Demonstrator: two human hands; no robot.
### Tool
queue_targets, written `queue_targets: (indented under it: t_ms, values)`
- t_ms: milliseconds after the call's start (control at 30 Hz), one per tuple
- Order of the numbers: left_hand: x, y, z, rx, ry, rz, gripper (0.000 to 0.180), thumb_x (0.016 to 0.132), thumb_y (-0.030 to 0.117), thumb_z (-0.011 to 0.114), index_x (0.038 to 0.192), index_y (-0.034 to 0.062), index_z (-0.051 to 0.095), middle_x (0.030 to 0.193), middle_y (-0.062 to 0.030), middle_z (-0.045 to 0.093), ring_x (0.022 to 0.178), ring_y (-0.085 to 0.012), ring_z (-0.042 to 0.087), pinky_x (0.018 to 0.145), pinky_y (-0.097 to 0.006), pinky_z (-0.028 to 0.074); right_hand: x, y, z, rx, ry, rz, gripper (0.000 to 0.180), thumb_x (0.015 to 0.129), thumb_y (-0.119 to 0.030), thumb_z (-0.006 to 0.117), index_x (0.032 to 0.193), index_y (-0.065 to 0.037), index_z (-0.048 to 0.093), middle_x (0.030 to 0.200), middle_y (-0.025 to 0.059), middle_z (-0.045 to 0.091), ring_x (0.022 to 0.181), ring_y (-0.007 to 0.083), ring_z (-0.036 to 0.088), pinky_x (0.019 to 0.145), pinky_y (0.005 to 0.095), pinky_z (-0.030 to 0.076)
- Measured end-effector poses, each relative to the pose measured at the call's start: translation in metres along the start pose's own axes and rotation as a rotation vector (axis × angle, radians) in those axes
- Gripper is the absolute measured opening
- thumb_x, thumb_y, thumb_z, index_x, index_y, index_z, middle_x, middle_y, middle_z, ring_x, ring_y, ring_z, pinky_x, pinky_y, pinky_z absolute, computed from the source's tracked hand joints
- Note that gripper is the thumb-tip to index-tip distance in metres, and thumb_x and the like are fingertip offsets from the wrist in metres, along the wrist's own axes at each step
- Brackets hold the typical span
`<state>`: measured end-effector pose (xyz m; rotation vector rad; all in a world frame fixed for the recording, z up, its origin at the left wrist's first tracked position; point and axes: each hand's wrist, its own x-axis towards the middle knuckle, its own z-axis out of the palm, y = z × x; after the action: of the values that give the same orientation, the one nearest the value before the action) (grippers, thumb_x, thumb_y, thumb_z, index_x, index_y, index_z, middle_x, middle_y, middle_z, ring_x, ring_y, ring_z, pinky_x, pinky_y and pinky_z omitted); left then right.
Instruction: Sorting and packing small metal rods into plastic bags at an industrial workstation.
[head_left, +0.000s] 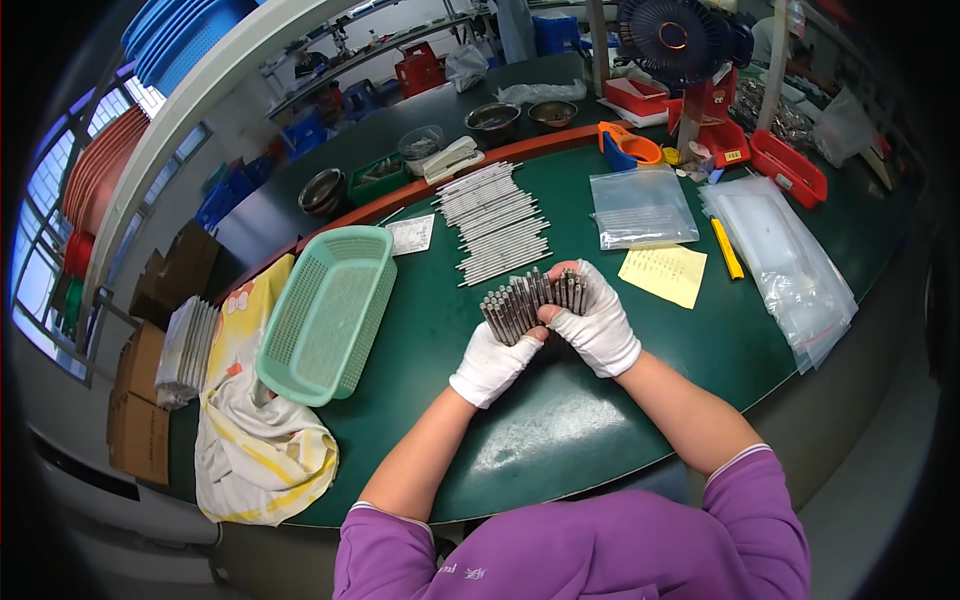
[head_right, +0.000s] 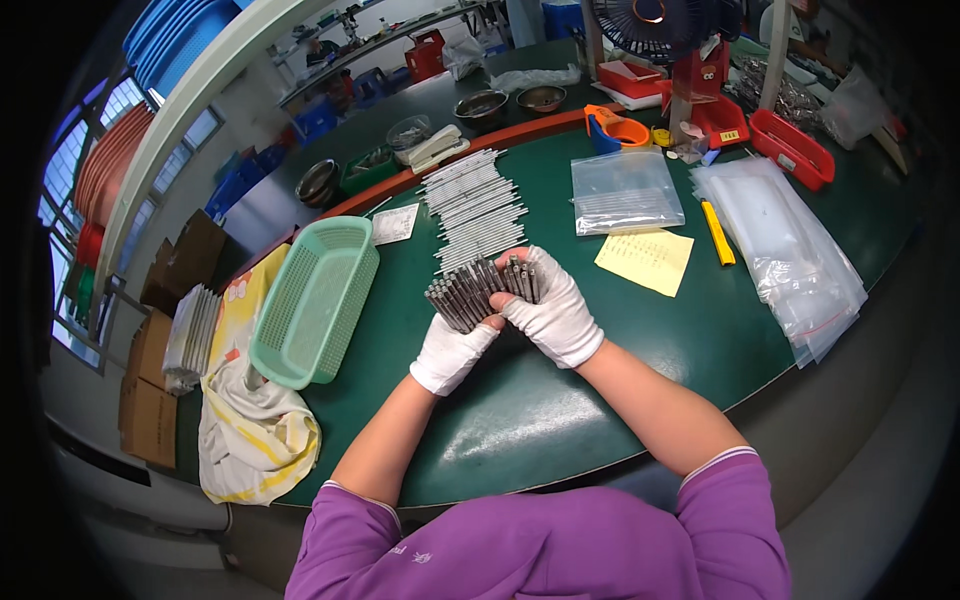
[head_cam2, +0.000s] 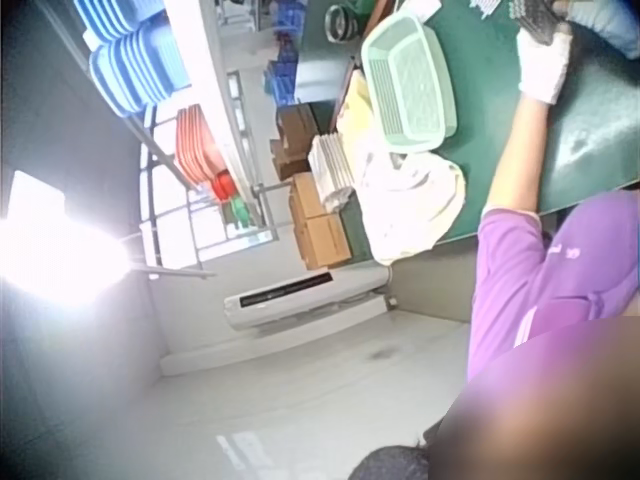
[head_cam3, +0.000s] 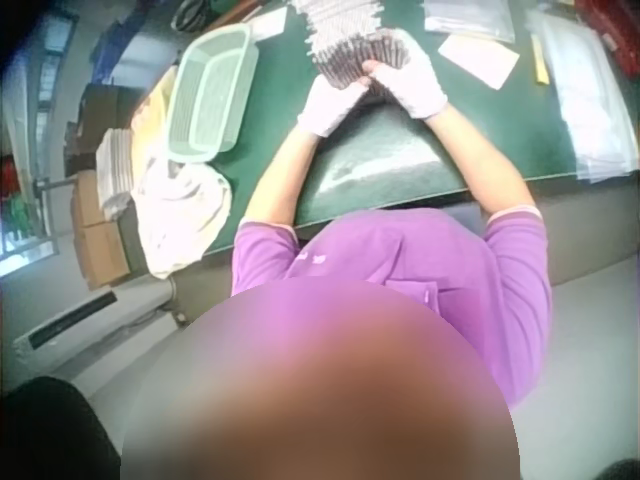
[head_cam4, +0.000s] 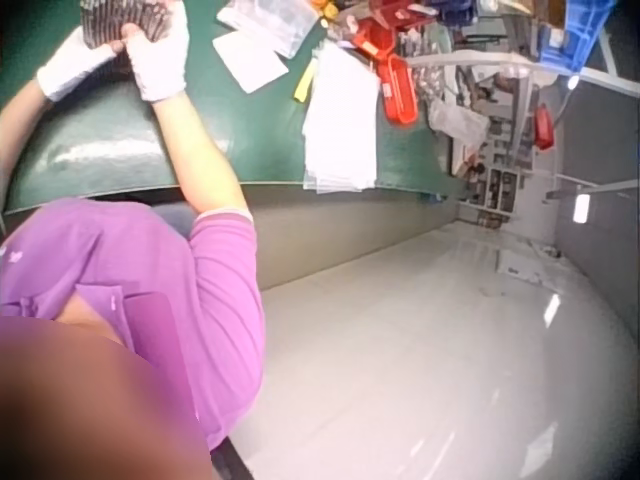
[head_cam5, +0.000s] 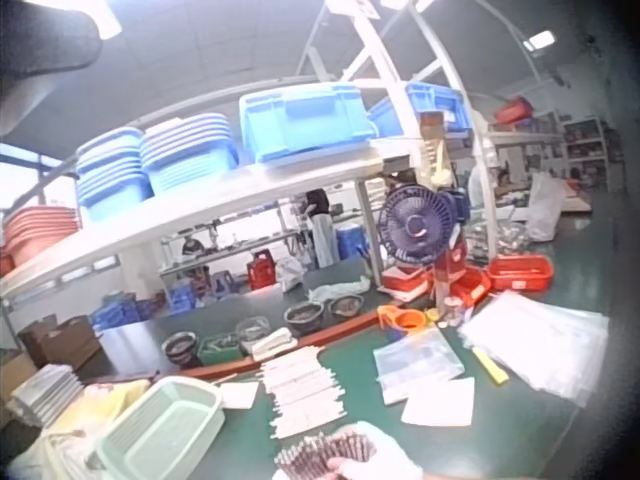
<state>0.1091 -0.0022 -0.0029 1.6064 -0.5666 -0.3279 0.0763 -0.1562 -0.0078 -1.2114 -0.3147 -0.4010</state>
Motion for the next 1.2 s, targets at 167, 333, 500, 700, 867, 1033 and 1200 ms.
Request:
queue_targets:
  t_ms: [167,333,500,700,867,1033,1200]
  values:
    - [0.004,-0.015,-0.006,-0.002,-0.055,0.004,0.026,0.084,0.015,0.065,0.106,0.0024,0.061,0.095,-0.0030,0.064,0.086,-0.0107,0.058,0.078,-0.026,0.047,0.003,0.005,-0.003,-0.038,-0.060,0.173,0.039,0.079,-0.001,0.066,0.116,-0.002,0.053,0.105,0.0021,0.061,0.094,0.0101,0.056,0.085,0.0237,0.046]
    - [0.008,-0.017,-0.013,0.087,-0.180,-0.085,0.035,0.086,0.025,0.064,0.112,0.0022,0.057,0.102,-0.0040,0.062,0.094,-0.0123,0.055,0.083,-0.028,0.045,0.003,-0.002,-0.008,-0.107,-0.171,0.359,0.040,0.077,-0.003,0.069,0.114,-0.002,0.053,0.103,0.0027,0.061,0.092,0.0104,0.056,0.083,0.0248,0.046]
    - [0.007,-0.032,-0.011,0.002,-0.141,0.070,0.041,0.088,0.030,0.060,0.116,0.0018,0.053,0.108,-0.0039,0.059,0.100,-0.0134,0.052,0.087,-0.028,0.042,0.006,0.008,-0.010,-0.170,0.007,0.245,0.038,0.077,-0.002,0.067,0.113,-0.004,0.052,0.101,0.0029,0.060,0.094,0.0108,0.055,0.085,0.0256,0.045]
    - [0.005,-0.020,-0.007,-0.110,-0.060,-0.131,0.041,0.086,0.032,0.063,0.114,0.0021,0.055,0.105,-0.0029,0.059,0.096,-0.0117,0.052,0.085,-0.026,0.042,0.004,0.012,-0.011,-0.093,-0.009,0.284,0.042,0.077,-0.003,0.069,0.115,-0.004,0.053,0.106,0.0029,0.061,0.095,0.0118,0.055,0.086,0.0268,0.045]
    - [0.005,-0.022,-0.006,-0.152,-0.005,-0.174,0.044,0.084,0.035,0.066,0.111,0.0024,0.056,0.101,-0.0013,0.060,0.092,-0.0110,0.052,0.083,-0.025,0.042,0.003,0.009,-0.006,-0.058,-0.039,0.317,0.039,0.078,-0.005,0.068,0.114,-0.003,0.053,0.104,0.0038,0.062,0.094,0.0120,0.056,0.086,0.0275,0.045]
    - [0.006,-0.031,-0.009,-0.156,-0.079,-0.184,0.046,0.087,0.037,0.060,0.117,0.0026,0.053,0.108,-0.0034,0.058,0.098,-0.0115,0.051,0.086,-0.026,0.041,0.005,0.011,-0.006,-0.087,0.056,0.299,0.036,0.079,-0.005,0.067,0.112,-0.004,0.052,0.102,0.0041,0.062,0.093,0.0120,0.057,0.084,0.0271,0.046]
    - [0.007,-0.039,-0.011,-0.215,-0.101,-0.156,0.048,0.090,0.039,0.055,0.121,0.0028,0.051,0.112,-0.0045,0.056,0.101,-0.0123,0.049,0.089,-0.027,0.039,0.005,0.008,-0.005,-0.145,0.066,0.266,0.037,0.078,-0.003,0.068,0.111,-0.005,0.053,0.100,0.0036,0.063,0.091,0.0119,0.058,0.083,0.0263,0.046]
